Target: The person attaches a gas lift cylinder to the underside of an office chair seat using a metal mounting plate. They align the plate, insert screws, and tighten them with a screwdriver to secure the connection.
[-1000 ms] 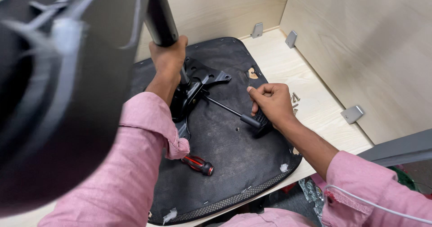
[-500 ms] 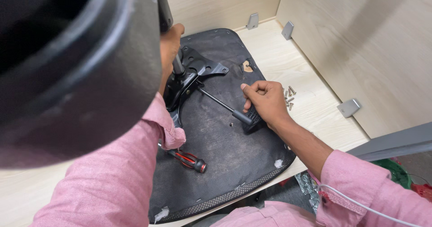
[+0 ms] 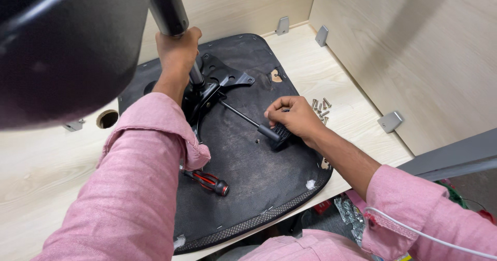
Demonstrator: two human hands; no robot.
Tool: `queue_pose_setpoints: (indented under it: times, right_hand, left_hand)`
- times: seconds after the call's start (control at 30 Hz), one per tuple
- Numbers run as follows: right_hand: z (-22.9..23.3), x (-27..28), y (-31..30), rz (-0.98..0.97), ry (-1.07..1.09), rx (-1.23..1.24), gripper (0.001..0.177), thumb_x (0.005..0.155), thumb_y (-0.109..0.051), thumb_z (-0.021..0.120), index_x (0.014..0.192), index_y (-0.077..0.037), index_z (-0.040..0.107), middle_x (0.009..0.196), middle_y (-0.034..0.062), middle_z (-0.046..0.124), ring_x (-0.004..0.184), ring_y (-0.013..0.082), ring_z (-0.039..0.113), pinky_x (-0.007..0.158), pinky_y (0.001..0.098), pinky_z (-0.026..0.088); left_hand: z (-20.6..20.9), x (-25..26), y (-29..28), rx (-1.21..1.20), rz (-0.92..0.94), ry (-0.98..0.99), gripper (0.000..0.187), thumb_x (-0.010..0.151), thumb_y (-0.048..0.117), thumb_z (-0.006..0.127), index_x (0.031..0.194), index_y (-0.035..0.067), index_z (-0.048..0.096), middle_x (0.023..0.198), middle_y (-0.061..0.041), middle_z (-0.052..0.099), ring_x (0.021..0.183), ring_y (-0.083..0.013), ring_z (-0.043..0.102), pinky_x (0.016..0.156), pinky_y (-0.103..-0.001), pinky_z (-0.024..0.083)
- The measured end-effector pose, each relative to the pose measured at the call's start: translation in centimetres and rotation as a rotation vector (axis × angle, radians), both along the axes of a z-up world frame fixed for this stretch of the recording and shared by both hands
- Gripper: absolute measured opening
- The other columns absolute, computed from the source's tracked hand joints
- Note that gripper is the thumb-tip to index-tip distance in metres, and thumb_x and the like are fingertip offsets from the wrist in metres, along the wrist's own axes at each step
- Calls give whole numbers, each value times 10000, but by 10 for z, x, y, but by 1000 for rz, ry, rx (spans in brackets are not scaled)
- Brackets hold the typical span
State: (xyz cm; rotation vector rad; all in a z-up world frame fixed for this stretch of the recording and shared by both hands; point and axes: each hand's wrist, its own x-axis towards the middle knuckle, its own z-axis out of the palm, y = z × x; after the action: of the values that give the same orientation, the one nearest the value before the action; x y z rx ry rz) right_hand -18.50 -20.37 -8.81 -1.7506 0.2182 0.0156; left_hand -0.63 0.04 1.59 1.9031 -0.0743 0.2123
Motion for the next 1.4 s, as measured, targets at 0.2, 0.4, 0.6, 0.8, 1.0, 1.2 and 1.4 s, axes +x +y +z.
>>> queue_pose_setpoints:
  times: [0.2, 0.4, 0.6, 0.8, 1.0, 1.2, 1.4]
  right_hand:
    - [8, -6, 8, 47, 0, -61, 105, 835, -108, 775, 903, -34, 744, 787, 52, 726, 703, 100, 695, 687, 233, 579]
    - [17, -9, 4, 100, 179, -49, 143, 843, -151, 771, 940, -48, 749, 805, 80, 743, 641, 123, 700, 587, 241, 571]
    - [26, -16, 0, 219, 218, -76, 272, 736, -108, 857, 975, -14, 767, 878, 86, 757, 768, 149, 759, 670, 289, 665]
    - [25, -19, 3, 170, 215, -51, 283, 734, -71, 858, 995, -12, 766, 923, 128, 765, 806, 192, 754, 683, 308, 662]
    - [24, -21, 3, 133, 228, -57, 268, 745, -87, 847, 991, -35, 758, 945, 95, 763, 870, 180, 760, 720, 327, 674]
    - [29, -22, 6, 116, 262, -70, 318, 755, -90, 836, 1060, -76, 745, 958, 69, 728, 892, 176, 753, 770, 327, 636]
    - [25, -26, 7, 100, 268, -63, 321, 766, -93, 841, 1072, -56, 750, 999, 97, 726, 906, 202, 735, 773, 335, 671]
  left_hand:
    - [3, 0, -2, -29, 55, 95, 171, 812, 240, 707, 739, 102, 637, 613, -30, 630, 543, -130, 622, 623, -331, 539]
    - [-6, 6, 0, 11, 53, 64, 271, 835, 367, 728, 832, 97, 700, 754, -29, 701, 733, -159, 704, 760, -370, 560]
    - [-15, 13, 12, 213, -10, 8, 515, 883, 469, 749, 1165, 51, 645, 1119, -123, 707, 1081, -285, 663, 982, -423, 492]
    - [-35, -26, 21, 326, -65, -152, 828, 816, 266, 761, 1471, 14, 321, 1416, -262, 425, 1250, -406, 564, 1057, -446, 493]
    - [-64, -72, 35, 612, 139, -514, 711, 788, 118, 761, 1415, -2, 449, 1457, -255, 425, 1388, -433, 417, 1131, -531, 325]
    - [-76, -70, 43, 701, 111, -576, 642, 885, -5, 648, 1477, -129, 433, 1543, -273, 403, 1527, -430, 279, 1270, -538, 216]
    - [-90, -123, 49, 622, 130, -452, 781, 822, 36, 673, 1488, -172, 322, 1572, -342, 279, 1517, -476, 169, 1230, -550, 153]
